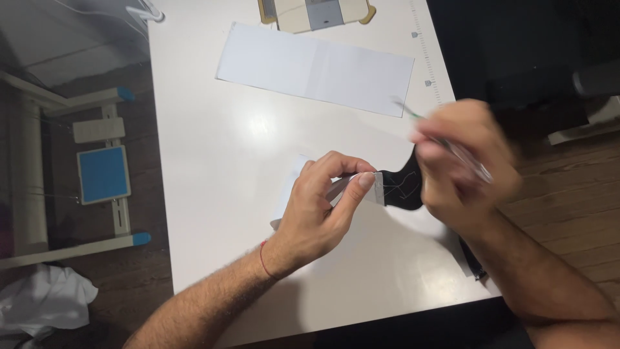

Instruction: Assembling leather components by folding edges over a template using a small tool.

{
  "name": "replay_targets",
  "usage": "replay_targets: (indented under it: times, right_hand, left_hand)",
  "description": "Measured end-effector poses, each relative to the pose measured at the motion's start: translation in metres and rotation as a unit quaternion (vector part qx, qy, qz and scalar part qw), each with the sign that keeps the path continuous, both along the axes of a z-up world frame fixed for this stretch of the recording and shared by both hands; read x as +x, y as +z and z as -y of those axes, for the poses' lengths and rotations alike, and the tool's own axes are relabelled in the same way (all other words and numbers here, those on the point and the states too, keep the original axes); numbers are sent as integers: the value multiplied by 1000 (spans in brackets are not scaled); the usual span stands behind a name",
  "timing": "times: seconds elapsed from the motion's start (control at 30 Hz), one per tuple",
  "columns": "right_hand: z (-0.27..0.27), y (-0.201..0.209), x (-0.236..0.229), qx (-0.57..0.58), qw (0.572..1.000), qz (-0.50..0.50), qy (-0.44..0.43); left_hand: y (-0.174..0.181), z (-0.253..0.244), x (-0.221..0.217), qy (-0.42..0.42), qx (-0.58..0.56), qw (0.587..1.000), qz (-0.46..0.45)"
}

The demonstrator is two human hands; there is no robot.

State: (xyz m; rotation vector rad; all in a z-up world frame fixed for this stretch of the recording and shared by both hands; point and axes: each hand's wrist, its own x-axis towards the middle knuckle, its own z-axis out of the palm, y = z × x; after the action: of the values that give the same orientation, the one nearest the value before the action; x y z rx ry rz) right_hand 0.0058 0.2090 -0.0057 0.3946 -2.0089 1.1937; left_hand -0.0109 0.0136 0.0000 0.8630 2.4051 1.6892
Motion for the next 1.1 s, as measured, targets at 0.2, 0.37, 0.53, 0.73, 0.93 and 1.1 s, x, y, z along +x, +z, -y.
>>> replay_targets:
  times: [0.2,0.37,0.53,0.73,0.93,1.1]
  right_hand:
    - [-14,-1,46,-71,995,-64,-27]
    - [-22,31,56,-25,993,55,97]
    - [-16,61,70,-45,966,144,210]
    - [-30,52,119,-148,954,160,207]
    - [-63,69,179,-181,940,135,254]
    - [-86,74,218,-152,940,105,287]
  left_hand:
    - [21,8,12,12,122,979,164]
    - [46,11,26,-56,81,995,-4]
    - [76,1,59,-27,97,994,-46]
    - [79,-33,132,242,5,920,-307]
    - [97,-79,217,288,58,904,-311]
    - [89,-99,248,233,153,952,-125]
